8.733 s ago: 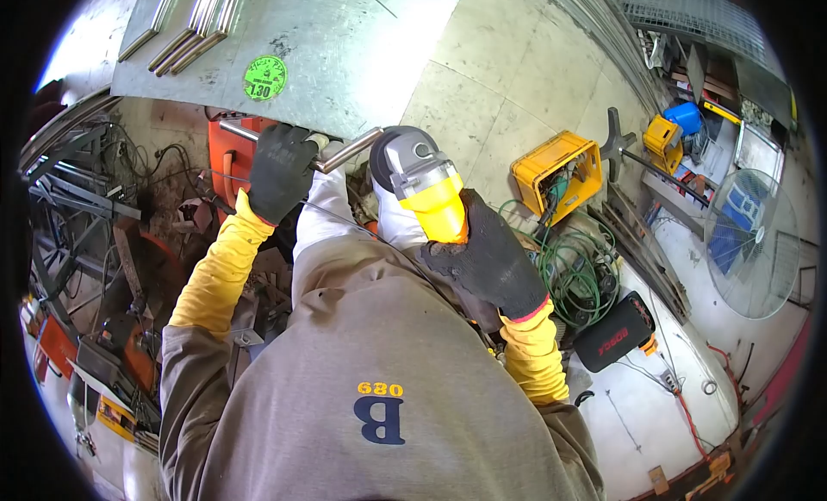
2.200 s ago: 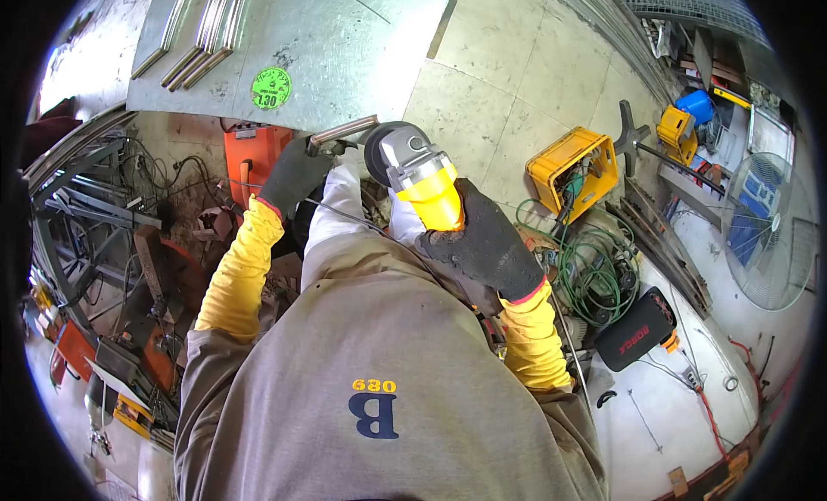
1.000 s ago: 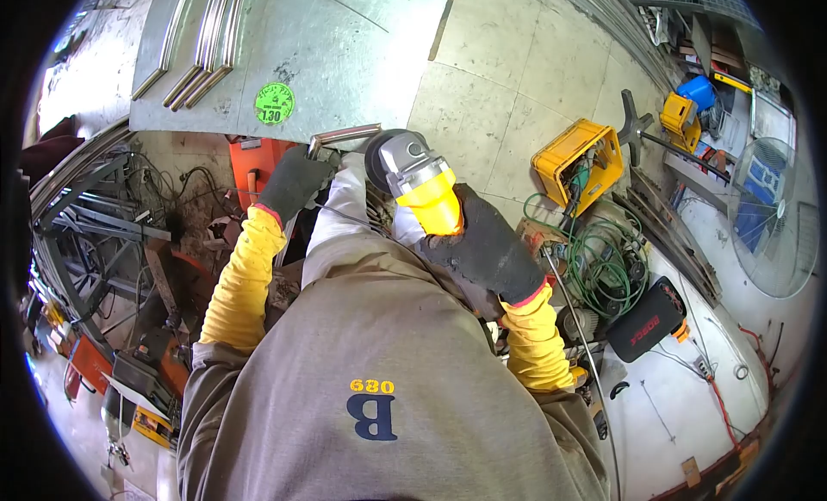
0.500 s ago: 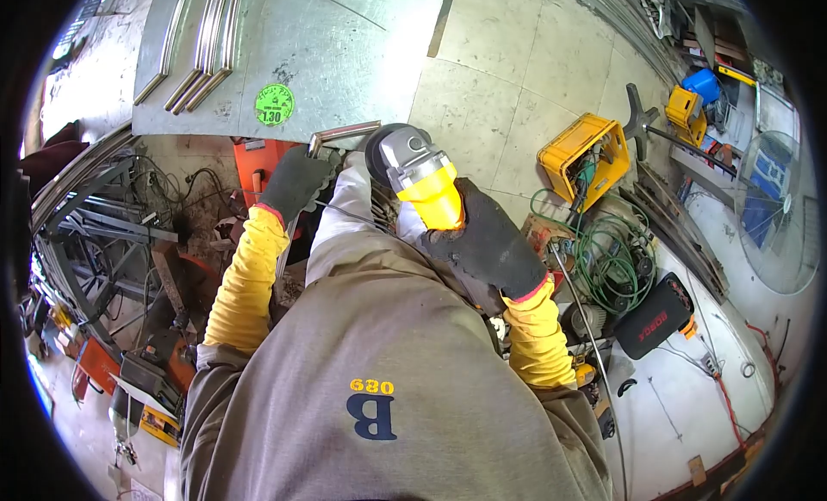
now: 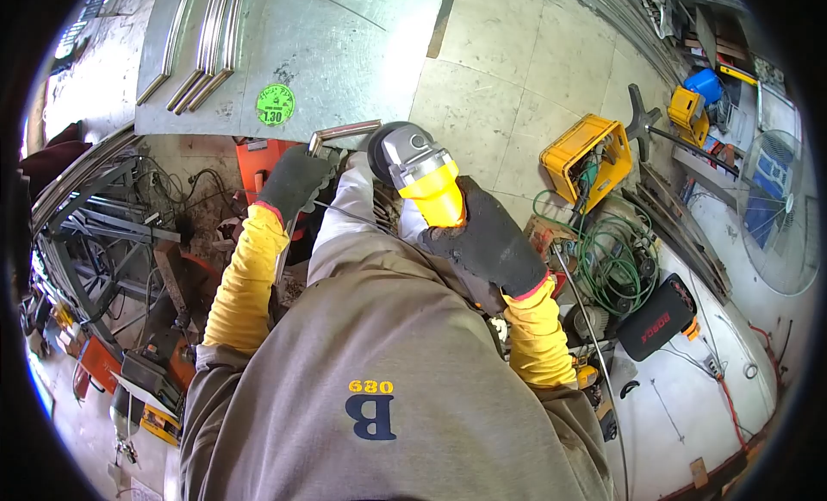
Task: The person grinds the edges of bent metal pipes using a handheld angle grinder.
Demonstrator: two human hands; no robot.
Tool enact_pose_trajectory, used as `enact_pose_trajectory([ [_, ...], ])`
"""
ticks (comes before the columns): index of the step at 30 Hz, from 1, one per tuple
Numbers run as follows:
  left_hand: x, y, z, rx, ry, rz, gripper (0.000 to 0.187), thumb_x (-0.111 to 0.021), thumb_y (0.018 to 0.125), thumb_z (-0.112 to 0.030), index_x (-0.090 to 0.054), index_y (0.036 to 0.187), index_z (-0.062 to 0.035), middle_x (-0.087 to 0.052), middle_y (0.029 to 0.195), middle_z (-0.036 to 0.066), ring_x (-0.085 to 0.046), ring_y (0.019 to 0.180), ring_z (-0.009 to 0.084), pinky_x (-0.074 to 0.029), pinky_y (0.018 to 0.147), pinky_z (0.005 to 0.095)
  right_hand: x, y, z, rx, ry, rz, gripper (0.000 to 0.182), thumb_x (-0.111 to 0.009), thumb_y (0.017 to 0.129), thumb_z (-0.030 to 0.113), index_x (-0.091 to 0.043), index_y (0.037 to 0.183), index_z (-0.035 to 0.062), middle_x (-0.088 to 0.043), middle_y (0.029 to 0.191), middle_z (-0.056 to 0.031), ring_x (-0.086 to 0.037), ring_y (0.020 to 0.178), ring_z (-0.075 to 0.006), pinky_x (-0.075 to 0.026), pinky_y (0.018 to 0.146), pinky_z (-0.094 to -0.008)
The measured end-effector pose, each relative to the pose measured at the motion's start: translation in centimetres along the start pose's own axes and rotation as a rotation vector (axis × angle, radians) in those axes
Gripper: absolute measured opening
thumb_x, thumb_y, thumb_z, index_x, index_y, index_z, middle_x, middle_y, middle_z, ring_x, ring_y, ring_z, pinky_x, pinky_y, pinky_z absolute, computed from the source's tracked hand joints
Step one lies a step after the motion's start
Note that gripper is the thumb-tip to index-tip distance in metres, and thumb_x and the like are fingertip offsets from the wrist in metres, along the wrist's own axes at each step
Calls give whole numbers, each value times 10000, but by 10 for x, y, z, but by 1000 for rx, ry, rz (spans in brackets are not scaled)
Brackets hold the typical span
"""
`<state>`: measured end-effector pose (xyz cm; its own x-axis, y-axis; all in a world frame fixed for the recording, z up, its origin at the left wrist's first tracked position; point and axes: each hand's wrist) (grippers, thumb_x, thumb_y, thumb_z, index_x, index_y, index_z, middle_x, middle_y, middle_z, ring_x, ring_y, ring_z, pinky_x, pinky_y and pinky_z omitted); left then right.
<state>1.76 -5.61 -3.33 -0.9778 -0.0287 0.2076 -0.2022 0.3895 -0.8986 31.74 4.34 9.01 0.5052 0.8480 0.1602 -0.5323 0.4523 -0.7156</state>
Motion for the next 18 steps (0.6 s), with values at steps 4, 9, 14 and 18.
enact_pose_trajectory([
  [4, -3, 9, 11, -24, 30, -1, 386, -738, 1000, -357, -764, 935, 23, -710, 715, 133, -676, 616, 256, -545, 620, 441, -7, -4, -7, 74, -45, -55, 585, -847, 898, 192, -608, 1403, 21, -722, 1063, -59, -640, 899, -151, -568, 818, -355],
  [9, -15, 19, 36, -341, 99, -186, 275, -705, 942, -244, -806, 1057, -15, -730, 823, 266, -732, 788, 436, -569, 746, 515, -2, -10, -2, -67, -1, 6, 632, -861, 893, 192, -604, 1443, 16, -725, 1131, -67, -638, 965, -158, -565, 899, -356],
  [14, -30, 26, 52, -489, 69, -314, 261, -677, 930, -220, -766, 1052, -6, -732, 872, 284, -718, 849, 485, -561, 755, 540, -5, -9, -4, -12, -14, 0, 654, -885, 887, 218, -604, 1440, 9, -722, 1139, -75, -638, 980, -169, -562, 914, -367],
  [18, -40, 31, 57, -553, 107, -426, 244, -680, 957, -240, -716, 1010, -4, -729, 893, 296, -703, 881, 517, -549, 758, 572, -3, -7, -3, 22, -25, 10, 660, -898, 887, 244, -604, 1428, 6, -721, 1135, -78, -637, 977, -170, -560, 917, -365],
])
Point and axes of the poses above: each hand's wrist, its own y-axis towards the middle knuckle, its own x-axis out of the back of the hand, z = x × y
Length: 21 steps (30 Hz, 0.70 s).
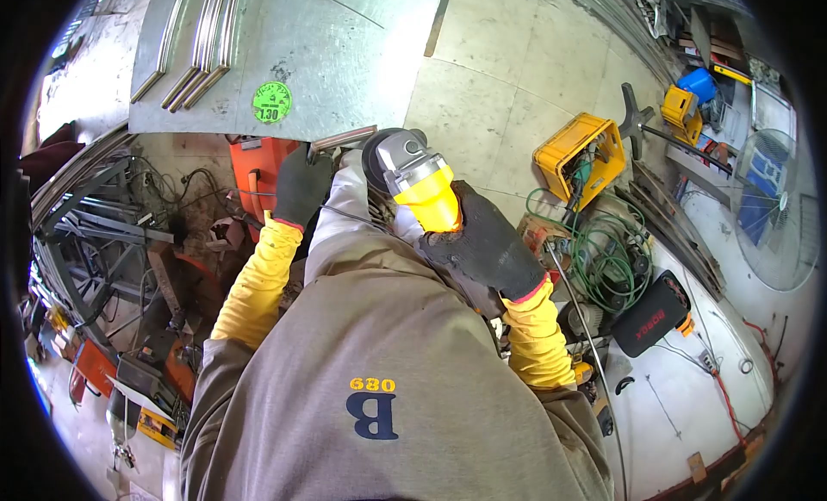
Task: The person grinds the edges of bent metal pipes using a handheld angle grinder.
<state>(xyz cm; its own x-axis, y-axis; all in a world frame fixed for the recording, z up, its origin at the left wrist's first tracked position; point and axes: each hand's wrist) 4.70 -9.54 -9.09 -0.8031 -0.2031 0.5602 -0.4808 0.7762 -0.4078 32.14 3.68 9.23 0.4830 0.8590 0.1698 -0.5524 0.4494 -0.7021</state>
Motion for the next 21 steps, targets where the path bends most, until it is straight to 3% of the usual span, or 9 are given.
enact_pose_trajectory([
  [7, -7, -1, 10, -149, 117, -57, 243, -659, 992, -251, -719, 1037, -20, -738, 917, 290, -701, 905, 530, -541, 780, 606, 1, 4, 7, -3, -21, 7, 637, -893, 901, 266, -610, 1411, 12, -716, 1130, -87, -636, 959, -178, -559, 913, -371],
  [9, -4, -2, 3, 11, 32, -5, 250, -656, 993, -262, -724, 1046, -28, -745, 930, 287, -705, 920, 531, -543, 795, 613, 2, 1, 16, -61, -37, 24, 652, -898, 900, 259, -609, 1429, 12, -722, 1173, -95, -648, 1003, -178, -560, 945, -370],
  [15, -2, 1, 3, 177, -8, 103, 265, -656, 984, -268, -728, 1078, -31, -754, 955, 292, -711, 942, 530, -551, 815, 614, -2, -6, 18, -56, -86, 14, 690, -907, 888, 221, -599, 1467, 7, -731, 1248, -115, -674, 1091, -197, -554, 1016, -376],
  [21, 1, -2, -6, 104, -4, 48, 259, -657, 972, -247, -731, 1065, -17, -757, 924, 285, -728, 933, 507, -558, 819, 602, 1, 0, 32, -104, -110, 5, 670, -896, 900, 229, -598, 1457, 7, -737, 1216, -102, -671, 1053, -201, -558, 987, -378],
])
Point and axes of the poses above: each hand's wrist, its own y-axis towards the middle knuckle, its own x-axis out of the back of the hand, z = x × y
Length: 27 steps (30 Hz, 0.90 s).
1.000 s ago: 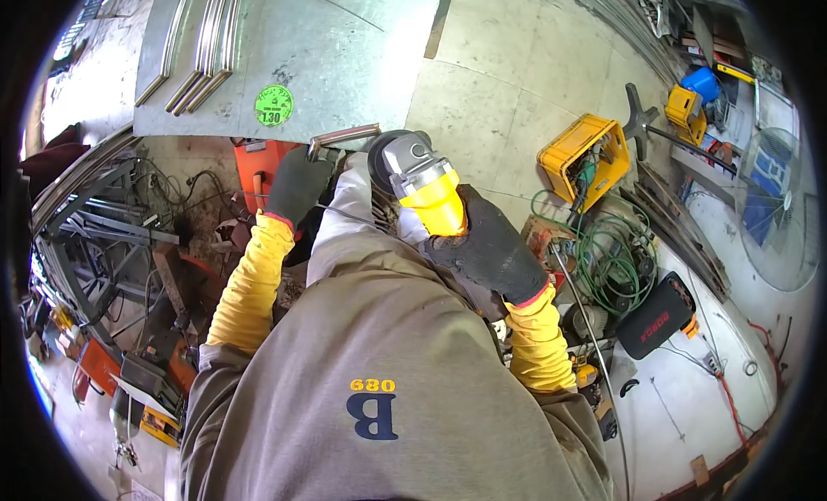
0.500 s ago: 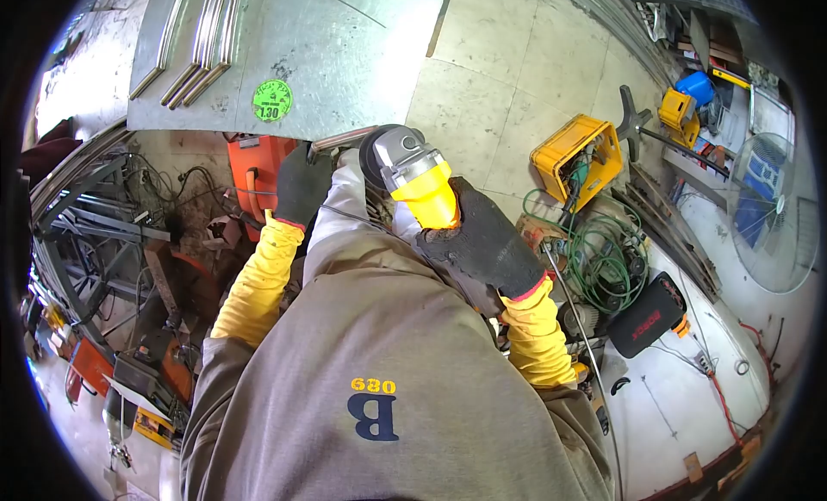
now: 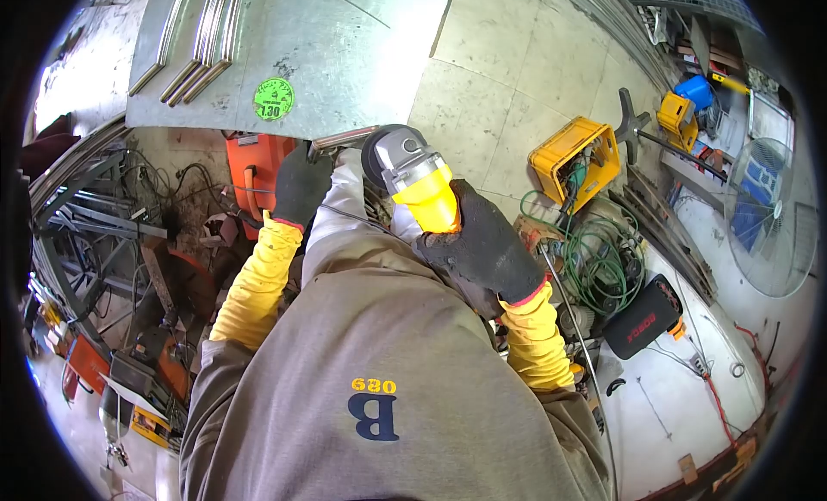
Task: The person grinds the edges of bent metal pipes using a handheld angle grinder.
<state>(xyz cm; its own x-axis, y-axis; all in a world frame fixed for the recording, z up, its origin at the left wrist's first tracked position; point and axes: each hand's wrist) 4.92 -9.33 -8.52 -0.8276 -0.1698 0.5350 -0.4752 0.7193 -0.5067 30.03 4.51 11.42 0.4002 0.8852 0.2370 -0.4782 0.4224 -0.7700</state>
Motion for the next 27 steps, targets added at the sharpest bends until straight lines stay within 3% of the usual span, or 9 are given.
enact_pose_trajectory([
  [6, 20, -3, -24, 160, -87, 128, 269, -642, 963, -223, -764, 1104, -29, -768, 926, 263, -738, 913, 482, -575, 810, 551, -6, 1, -19, 56, 37, 4, 644, -884, 914, 230, -598, 1446, 8, -738, 1193, -106, -673, 1033, -201, -562, 969, -382],
  [9, 25, -5, -27, 45, 4, 92, 274, -645, 959, -220, -783, 1100, -30, -772, 923, 254, -749, 916, 459, -579, 816, 532, -10, -2, -18, 84, 26, -44, 640, -886, 915, 221, -594, 1443, 7, -741, 1193, -113, -679, 1031, -205, -565, 961, -384],
  [13, 19, -2, -22, 72, 29, 89, 272, -660, 951, -222, -794, 1093, -32, -778, 935, 254, -756, 932, 446, -581, 827, 528, -4, 3, -18, 99, 40, -32, 643, -885, 913, 203, -589, 1446, 1, -744, 1202, -117, -686, 1039, -207, -568, 963, -383],
  [19, 29, -1, -33, 238, -1, 184, 290, -703, 933, -245, -802, 1099, -27, -786, 926, 242, -767, 921, 419, -583, 825, 499, -5, 7, -25, 63, 22, -30, 643, -881, 894, 192, -594, 1437, 2, -745, 1209, -132, -695, 1047, -218, -569, 969, -389],
  [24, 37, 0, -45, 334, 0, 237, 358, -726, 976, -332, -793, 1073, 6, -777, 892, 252, -767, 847, 429, -587, 765, 510, -12, -1, -20, 53, -23, -51, 642, -880, 890, 241, -609, 1419, -2, -746, 1212, -148, -699, 1065, -232, -566, 979, -397],
  [27, 33, 3, -33, 286, 39, 214, 414, -724, 993, -373, -777, 1064, 32, -764, 885, 278, -764, 823, 451, -588, 752, 532, -14, 1, -24, 97, 0, -72, 643, -881, 889, 256, -614, 1416, 1, -746, 1211, -155, -700, 1063, -238, -566, 975, -398],
])
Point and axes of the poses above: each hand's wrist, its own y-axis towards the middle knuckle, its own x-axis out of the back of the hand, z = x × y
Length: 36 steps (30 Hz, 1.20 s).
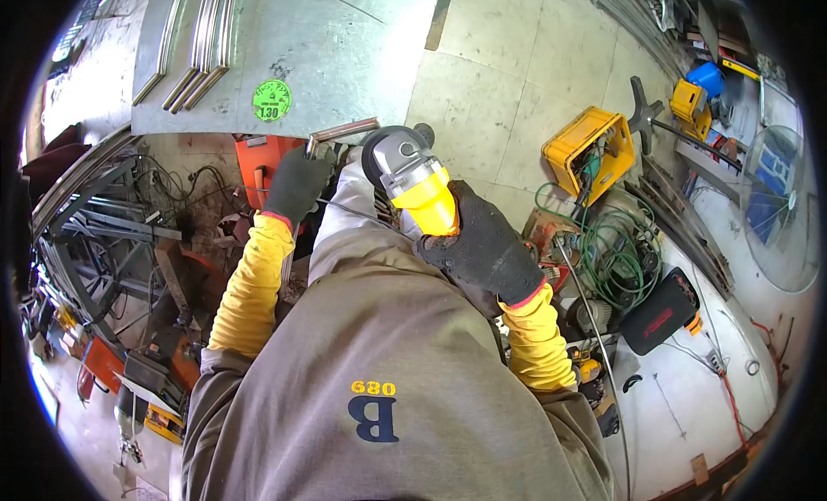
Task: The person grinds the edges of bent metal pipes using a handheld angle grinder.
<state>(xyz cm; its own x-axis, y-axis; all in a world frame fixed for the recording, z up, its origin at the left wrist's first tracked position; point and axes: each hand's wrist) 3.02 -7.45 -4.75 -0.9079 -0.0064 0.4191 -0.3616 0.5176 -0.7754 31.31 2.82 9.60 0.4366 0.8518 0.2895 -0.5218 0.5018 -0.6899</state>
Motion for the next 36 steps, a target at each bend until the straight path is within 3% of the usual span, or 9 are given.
enact_pose_trajectory([
  [7, 4, -5, -5, -44, 47, -18, 416, -714, 995, -364, -769, 1039, 46, -749, 879, 314, -766, 815, 470, -592, 755, 536, 3, 5, -1, -43, -4, -2, 623, -877, 896, 257, -615, 1405, 11, -743, 1181, -139, -692, 1036, -228, -567, 958, -405],
  [9, 9, -8, -14, 35, 21, 41, 408, -707, 995, -354, -763, 1033, 48, -743, 832, 280, -758, 758, 420, -585, 720, 505, 1, 6, -11, 36, 32, -31, 592, -861, 905, 341, -625, 1331, 5, -763, 1139, -256, -754, 1049, -451, -585, 900, -479],
  [10, 10, -7, -13, 33, 21, 37, 408, -707, 995, -354, -763, 1033, 48, -743, 832, 280, -758, 758, 420, -585, 720, 505, 1, 5, -11, 40, 31, -31, 592, -861, 905, 341, -625, 1331, 5, -763, 1139, -256, -754, 1049, -451, -585, 900, -479],
  [19, 42, -33, -39, -86, -196, 134, 397, -730, 1039, -384, -754, 1017, 11, -693, 716, 92, -657, 620, 204, -517, 606, 404, 25, -31, -8, 87, 212, -320, 526, -804, 928, 154, -615, 1396, 6, -763, 1106, -106, -723, 946, -217, -595, 885, -383],
  [21, 39, -20, -9, -466, -93, -9, 440, -664, 1129, -424, -737, 1200, 4, -648, 798, 8, -544, 701, 77, -478, 632, 316, 29, -39, -13, 111, 616, -332, 504, -778, 971, 164, -580, 1416, 37, -714, 1000, -81, -701, 817, -175, -609, 762, -354],
  [24, 63, -41, -30, -404, -161, 52, 445, -602, 1170, -400, -678, 1342, 4, -680, 888, 8, -574, 740, 69, -488, 671, 299, 31, -45, -24, 192, 706, -495, 509, -785, 991, 195, -573, 1432, 54, -712, 998, -77, -711, 806, -176, -628, 731, -359],
  [26, 71, -24, -20, -639, -353, 60, 449, -530, 1190, -427, -616, 1447, -69, -760, 1060, 46, -648, 672, 100, -518, 524, 254, 29, -48, -30, 192, 704, -563, 545, -806, 972, 245, -575, 1432, 65, -704, 980, -62, -712, 799, -171, -627, 727, -350],
  [33, 99, -21, -84, -331, -63, 189, 379, -536, 1160, -386, -710, 1261, -65, -665, 847, 13, -597, 590, 95, -465, 480, 259, 14, -59, -42, 225, 710, -659, 519, -804, 953, 258, -591, 1378, 49, -695, 964, -50, -703, 800, -167, -614, 743, -343],
  [36, 84, -4, -91, -266, 20, 279, 394, -555, 1132, -427, -711, 1185, -68, -624, 780, 3, -569, 554, 108, -440, 455, 285, 1, -58, -54, 220, 661, -605, 513, -814, 907, 105, -635, 1382, 28, -729, 1099, -72, -693, 936, -157, -578, 857, -334],
])
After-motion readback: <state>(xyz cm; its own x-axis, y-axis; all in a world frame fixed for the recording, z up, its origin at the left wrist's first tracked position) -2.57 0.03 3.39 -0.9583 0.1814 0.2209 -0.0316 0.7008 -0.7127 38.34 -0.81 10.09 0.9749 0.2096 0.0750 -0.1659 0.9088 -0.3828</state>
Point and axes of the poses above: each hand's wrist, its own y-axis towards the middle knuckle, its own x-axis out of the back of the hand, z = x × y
